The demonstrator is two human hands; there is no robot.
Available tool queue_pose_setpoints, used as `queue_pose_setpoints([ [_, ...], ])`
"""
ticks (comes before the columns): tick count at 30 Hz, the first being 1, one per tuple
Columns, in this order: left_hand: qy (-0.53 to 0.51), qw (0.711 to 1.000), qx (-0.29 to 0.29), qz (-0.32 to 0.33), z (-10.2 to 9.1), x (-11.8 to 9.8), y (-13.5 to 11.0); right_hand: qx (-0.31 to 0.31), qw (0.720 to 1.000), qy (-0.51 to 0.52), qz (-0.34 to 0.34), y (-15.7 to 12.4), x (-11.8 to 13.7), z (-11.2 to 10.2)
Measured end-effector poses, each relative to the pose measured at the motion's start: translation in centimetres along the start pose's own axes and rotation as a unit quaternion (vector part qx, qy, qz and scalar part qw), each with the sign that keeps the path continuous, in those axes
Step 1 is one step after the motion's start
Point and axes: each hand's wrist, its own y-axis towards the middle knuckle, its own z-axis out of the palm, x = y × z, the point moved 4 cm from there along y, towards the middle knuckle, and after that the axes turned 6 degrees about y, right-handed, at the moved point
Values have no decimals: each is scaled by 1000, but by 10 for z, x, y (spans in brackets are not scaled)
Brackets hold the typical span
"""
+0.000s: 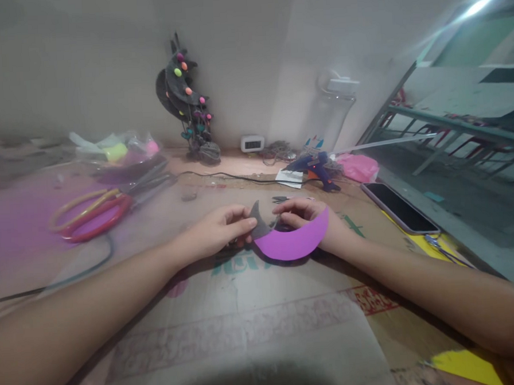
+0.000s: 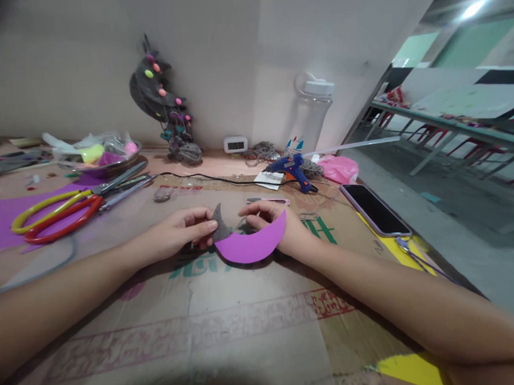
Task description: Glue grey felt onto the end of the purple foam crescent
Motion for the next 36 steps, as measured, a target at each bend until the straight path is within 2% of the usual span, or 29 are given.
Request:
queue_pose_setpoints([
  [3, -14, 999, -39, 8, -5, 1, 3, -75, 996, 5, -45, -4, 8, -9],
  [5, -27, 997, -68, 9, -8, 0, 4, -108, 993, 35, -46, -6, 8, -14],
  [9, -54, 992, -110, 8, -11, -1, 5, -76, 991, 110, -32, -8, 4, -12],
  [14, -15, 995, -93, 28, -9, 1, 4, -34, 999, 14, 38, -9, 4, -3],
  [16, 2, 996, -85, 34, -8, 1, 5, -37, 998, -14, 46, -11, 6, -1],
  [20, 6, 997, -72, 36, -8, 0, 5, -84, 995, -46, -10, -16, 14, -2],
  [22, 9, 997, -74, 34, -8, -1, 5, -87, 993, -60, -46, -18, 18, 0],
  [24, 11, 997, -73, 33, -8, -1, 5, -83, 994, -42, -49, -19, 19, 1],
  [30, 39, 998, -51, 16, -6, 2, 4, -87, 992, 89, 2, -11, 9, -1],
  [34, 45, 998, -53, 3, -4, 2, 3, -86, 993, 81, 10, -7, 7, -4],
  [36, 50, 997, -52, 2, -4, 0, 2, -55, 997, 45, 17, -8, 7, -2],
])
